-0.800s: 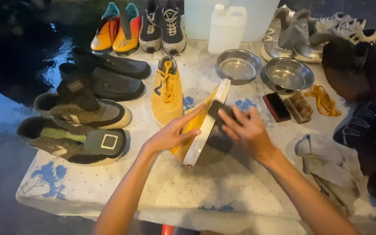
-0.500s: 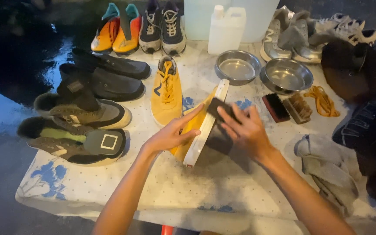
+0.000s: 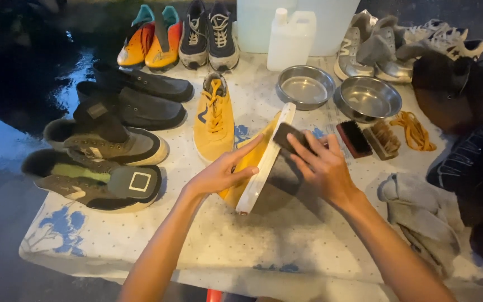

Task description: The person scrubs the white midsole of a yellow high-top sneaker with a small brush, repeatedly dipping the brush into a metal bowl of water. They also wipe the shoe with a cloth. Other shoes and cleaning supplies are visible on the table.

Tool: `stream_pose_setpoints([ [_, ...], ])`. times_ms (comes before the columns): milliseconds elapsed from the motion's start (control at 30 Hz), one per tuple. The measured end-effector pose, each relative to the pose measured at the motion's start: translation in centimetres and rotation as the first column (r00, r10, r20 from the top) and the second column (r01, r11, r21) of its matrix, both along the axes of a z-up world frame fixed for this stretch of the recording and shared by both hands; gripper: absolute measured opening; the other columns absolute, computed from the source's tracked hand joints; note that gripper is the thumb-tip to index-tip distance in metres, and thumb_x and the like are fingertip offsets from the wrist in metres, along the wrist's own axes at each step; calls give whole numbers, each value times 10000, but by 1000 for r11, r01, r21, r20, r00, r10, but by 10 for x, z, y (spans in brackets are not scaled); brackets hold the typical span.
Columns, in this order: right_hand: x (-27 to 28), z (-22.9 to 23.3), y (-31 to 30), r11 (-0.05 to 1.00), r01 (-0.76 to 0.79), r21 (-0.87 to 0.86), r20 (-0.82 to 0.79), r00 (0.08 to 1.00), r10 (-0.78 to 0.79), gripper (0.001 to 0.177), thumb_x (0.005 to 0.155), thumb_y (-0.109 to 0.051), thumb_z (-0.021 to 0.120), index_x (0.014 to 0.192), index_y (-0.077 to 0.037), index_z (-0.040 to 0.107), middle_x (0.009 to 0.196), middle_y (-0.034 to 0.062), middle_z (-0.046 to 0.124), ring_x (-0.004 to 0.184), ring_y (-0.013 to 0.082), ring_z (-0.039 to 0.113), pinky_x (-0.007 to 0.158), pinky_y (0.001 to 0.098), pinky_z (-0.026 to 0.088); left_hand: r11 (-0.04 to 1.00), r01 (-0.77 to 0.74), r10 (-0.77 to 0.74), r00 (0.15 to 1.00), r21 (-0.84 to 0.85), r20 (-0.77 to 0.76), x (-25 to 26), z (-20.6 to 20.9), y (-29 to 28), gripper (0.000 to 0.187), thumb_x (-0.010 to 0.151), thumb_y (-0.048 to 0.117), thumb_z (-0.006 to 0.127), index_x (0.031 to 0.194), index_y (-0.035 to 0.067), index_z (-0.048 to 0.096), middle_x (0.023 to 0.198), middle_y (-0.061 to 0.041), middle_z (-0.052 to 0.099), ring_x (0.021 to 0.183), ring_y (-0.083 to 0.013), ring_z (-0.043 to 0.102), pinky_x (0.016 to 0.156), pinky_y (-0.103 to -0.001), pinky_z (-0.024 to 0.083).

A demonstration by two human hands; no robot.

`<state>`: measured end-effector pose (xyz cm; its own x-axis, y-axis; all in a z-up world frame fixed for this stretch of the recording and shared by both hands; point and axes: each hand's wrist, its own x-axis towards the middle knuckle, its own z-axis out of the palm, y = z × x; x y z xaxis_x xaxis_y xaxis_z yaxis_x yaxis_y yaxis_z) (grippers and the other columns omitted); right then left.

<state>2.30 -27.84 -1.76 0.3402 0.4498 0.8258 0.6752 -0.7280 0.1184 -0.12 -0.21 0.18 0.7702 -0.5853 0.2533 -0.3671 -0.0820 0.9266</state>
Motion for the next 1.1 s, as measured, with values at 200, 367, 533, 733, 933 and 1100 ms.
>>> stream_pose_setpoints([
  [200,-18,-9,16,987,-136,83,-87,986,143,330,961,-277,681,1271,-213,771,1132,109,725,791,267,577,729,336,555,1000,-5,5,1000,-4,1,0,2,4,711,1015,115,606,1627,135,244,1654,-185,289,1512,-415,254,1226,-568,213],
  [367,3,-16,6,995,-63,76,-26,998,65,340,933,-206,753,1270,-169,776,1109,151,722,805,301,588,720,362,554,1000,-8,8,1000,12,-7,-2,4,3,710,1015,120,611,1626,127,250,1654,-196,285,1514,-419,261,1231,-574,195],
  [533,-11,-13,14,986,-146,81,-67,986,152,317,941,-301,704,1233,-212,790,1096,118,739,774,289,595,719,358,569,1000,-7,7,1000,22,0,0,10,4,725,1008,153,621,1625,121,240,1650,-211,288,1490,-447,308,1222,-565,243],
  [733,-3,-7,10,993,-91,79,-1,996,91,326,941,-204,741,1259,-148,785,1097,177,726,782,299,588,709,380,565,999,-27,27,1000,45,-1,3,-7,4,709,1023,191,622,1629,244,259,1645,-126,328,1187,-218,640,1099,-408,449],
  [933,2,-17,7,998,-64,11,56,996,63,284,937,-263,726,1206,-204,794,1081,133,736,802,300,618,707,373,578,1000,15,-15,1000,-14,-9,-2,4,1,714,1011,141,614,1621,106,245,1661,-200,261,1522,-417,237,1238,-561,182],
  [1100,3,-2,11,996,-53,71,5,999,52,318,965,-244,713,1254,-126,772,1070,146,719,758,289,584,696,367,556,1000,-8,8,1000,3,-15,1,-1,4,716,1013,87,603,1628,111,237,1660,-201,264,1519,-427,229,1231,-577,167],
])
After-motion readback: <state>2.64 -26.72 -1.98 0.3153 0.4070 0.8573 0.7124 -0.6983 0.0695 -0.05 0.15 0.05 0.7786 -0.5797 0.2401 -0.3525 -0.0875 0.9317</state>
